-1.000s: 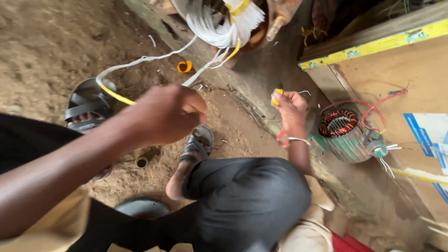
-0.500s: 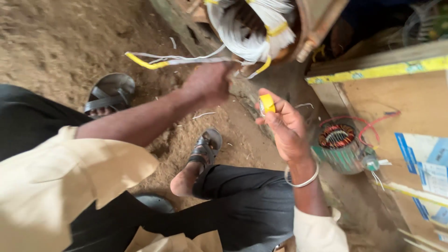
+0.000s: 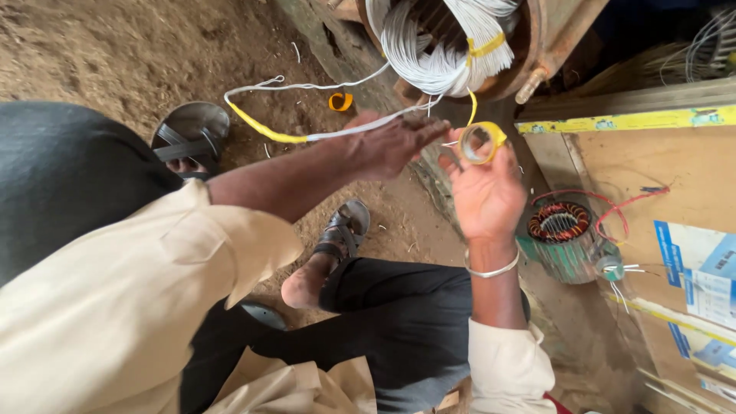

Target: The person sits on the ground and wraps yellow electrical tape around the ends of white wires. They use a knife to cut the tape and continue wrapping multiple wire ends.

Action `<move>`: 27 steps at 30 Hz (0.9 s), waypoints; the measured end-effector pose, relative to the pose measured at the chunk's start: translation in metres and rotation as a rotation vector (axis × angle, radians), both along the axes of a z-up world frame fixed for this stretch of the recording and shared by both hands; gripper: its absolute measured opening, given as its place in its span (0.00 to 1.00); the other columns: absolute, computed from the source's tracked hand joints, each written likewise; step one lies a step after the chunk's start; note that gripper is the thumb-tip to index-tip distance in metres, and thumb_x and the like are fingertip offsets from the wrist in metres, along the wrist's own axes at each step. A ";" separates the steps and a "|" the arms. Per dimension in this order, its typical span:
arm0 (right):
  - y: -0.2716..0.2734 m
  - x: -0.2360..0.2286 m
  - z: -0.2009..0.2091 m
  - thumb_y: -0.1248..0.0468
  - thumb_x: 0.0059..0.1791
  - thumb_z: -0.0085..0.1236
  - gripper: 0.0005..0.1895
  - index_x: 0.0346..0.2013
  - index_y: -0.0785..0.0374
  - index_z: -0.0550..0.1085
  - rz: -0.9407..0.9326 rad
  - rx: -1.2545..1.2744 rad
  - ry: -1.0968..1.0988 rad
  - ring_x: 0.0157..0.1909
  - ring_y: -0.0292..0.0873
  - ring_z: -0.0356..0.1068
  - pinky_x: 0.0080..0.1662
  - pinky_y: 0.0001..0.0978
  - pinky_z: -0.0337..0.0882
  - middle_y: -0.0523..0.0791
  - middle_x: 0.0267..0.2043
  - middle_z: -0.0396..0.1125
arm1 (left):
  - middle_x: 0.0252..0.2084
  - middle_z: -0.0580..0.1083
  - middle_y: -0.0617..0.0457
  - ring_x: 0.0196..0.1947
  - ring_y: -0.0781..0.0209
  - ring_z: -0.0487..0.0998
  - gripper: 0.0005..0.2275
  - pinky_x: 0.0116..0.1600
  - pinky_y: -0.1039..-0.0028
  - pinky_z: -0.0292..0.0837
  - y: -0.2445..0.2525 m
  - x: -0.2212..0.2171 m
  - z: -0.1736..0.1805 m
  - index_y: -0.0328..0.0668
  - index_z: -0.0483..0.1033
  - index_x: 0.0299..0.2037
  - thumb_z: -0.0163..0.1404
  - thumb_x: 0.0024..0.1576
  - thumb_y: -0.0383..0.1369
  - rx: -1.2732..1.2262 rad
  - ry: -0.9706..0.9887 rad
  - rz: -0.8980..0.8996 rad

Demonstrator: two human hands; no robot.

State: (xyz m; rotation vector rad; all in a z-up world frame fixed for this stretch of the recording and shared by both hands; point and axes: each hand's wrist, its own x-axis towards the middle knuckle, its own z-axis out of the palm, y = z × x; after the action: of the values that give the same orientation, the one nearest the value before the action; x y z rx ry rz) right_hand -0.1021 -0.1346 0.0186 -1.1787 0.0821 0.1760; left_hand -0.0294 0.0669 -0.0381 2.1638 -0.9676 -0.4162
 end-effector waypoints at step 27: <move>-0.018 -0.010 -0.034 0.72 0.50 0.66 0.13 0.47 0.73 0.75 -0.037 -0.734 -0.044 0.51 0.37 0.72 0.53 0.28 0.74 0.53 0.62 0.68 | 0.44 0.80 0.51 0.46 0.53 0.81 0.09 0.49 0.60 0.76 -0.009 0.021 -0.036 0.56 0.80 0.45 0.53 0.56 0.31 -0.080 -0.011 0.118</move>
State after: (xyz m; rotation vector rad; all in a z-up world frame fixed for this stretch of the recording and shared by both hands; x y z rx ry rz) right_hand -0.1117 -0.1528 -0.0159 -1.9103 0.1361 0.0854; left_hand -0.0088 0.0576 -0.0737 2.1396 -0.8432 -0.3040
